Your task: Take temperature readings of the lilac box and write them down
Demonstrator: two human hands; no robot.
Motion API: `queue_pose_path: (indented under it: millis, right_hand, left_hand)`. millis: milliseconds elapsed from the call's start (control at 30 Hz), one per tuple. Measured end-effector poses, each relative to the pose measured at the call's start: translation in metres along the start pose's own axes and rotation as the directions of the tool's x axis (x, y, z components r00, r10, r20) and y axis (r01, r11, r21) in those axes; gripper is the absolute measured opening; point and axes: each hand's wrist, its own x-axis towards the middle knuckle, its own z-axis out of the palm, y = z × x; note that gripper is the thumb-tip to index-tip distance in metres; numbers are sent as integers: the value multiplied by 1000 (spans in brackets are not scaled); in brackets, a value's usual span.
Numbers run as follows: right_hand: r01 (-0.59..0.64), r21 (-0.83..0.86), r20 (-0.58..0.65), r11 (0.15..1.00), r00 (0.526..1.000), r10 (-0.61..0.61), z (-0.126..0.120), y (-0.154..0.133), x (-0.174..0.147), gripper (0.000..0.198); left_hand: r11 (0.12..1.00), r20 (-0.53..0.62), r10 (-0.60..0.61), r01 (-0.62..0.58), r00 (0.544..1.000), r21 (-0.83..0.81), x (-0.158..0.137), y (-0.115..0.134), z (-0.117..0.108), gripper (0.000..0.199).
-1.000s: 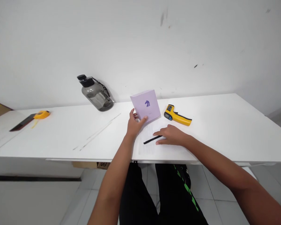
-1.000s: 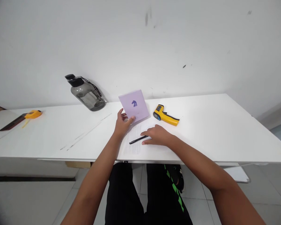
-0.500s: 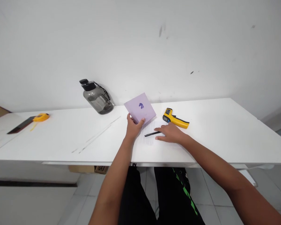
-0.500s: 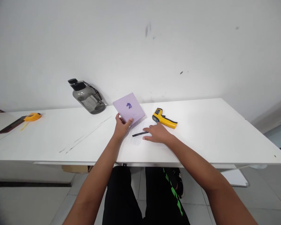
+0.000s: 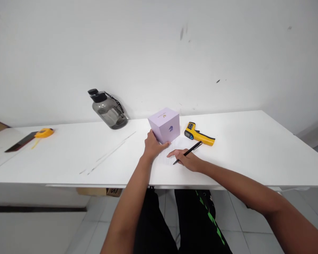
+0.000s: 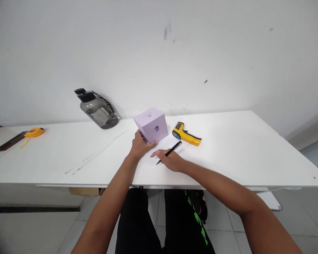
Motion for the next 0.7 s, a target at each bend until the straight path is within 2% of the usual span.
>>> queue_pose_path:
  millis: [67,133,433,600,700]
  right_hand:
    - [-105,39,51,994,993,103,3,-2,0,37]
    - [-146,60,68,987,988,142,3,-3,2,25]
    - [-217,63,84,974,974,211,-12,-11,9,19]
    - [-253,9,102,967,963,251,-19,-15,10,17]
    - [-274,-28,71,961,959,275,-26,-17,10,17]
  left_hand:
    - [1000,3,0,0,1000,-6,-1,1,-1,101]
    - [1000,5,-2,2,1000,-18,-2,2,-1,103]
    - [1000,10,-2,2,1000,-23,-3,5,-2,103]
    - [999,15,0,0,1000,-42,-3,3,-1,103]
    - [999,16,1,0,1000,-52,-3,2,0,104]
